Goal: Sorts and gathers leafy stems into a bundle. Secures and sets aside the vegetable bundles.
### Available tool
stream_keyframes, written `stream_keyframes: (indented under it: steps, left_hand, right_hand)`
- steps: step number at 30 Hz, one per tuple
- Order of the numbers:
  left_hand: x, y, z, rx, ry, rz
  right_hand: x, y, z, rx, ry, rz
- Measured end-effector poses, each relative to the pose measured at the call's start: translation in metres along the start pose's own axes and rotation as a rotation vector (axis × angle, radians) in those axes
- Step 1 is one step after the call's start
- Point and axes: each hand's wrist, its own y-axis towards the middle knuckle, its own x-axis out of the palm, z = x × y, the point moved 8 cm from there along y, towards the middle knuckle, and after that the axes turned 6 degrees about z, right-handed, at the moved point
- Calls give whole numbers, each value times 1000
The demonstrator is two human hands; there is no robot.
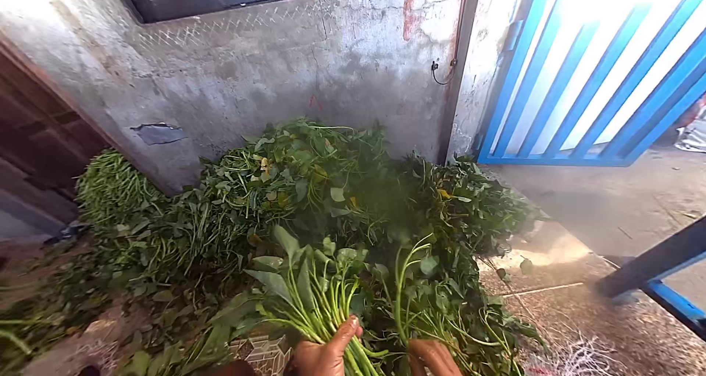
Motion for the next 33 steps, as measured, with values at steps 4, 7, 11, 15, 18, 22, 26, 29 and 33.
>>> stream_keyframes:
  steps: [4,7,11,15,18,22,26,29,33]
  left_hand:
    - [0,-7,6,80,15,5]
    - [-6,-5,13,148,50,57]
    - [-11,0,20,166,32,70]
    - [-12,1,29,170,73,27]
    - [-12,3,28,123,120,-11]
    - [-4,-1,16,53,89,-69]
    - [7,-8,7,26,87,-192]
    - [7,-8,12,66,81,-264]
    - [8,-9,20,170,74,-357]
  right_hand:
    - [13,-7,-25,-194,-163,-14]
    - [14,-11,-35,-310,-277,-18]
    - [11,-14,-38,-415,-362,-2]
    - [6,-9,-41,-507,-373,-20]
    - [3,-2,-42,-501,-378,-50]
    - [19,8,-40,-89,-83,-303]
    - [52,7,-31,585,581,-465]
    - [64,0,-26,977,1000,-471]
    - [70,-9,-15,1138,1196,-445]
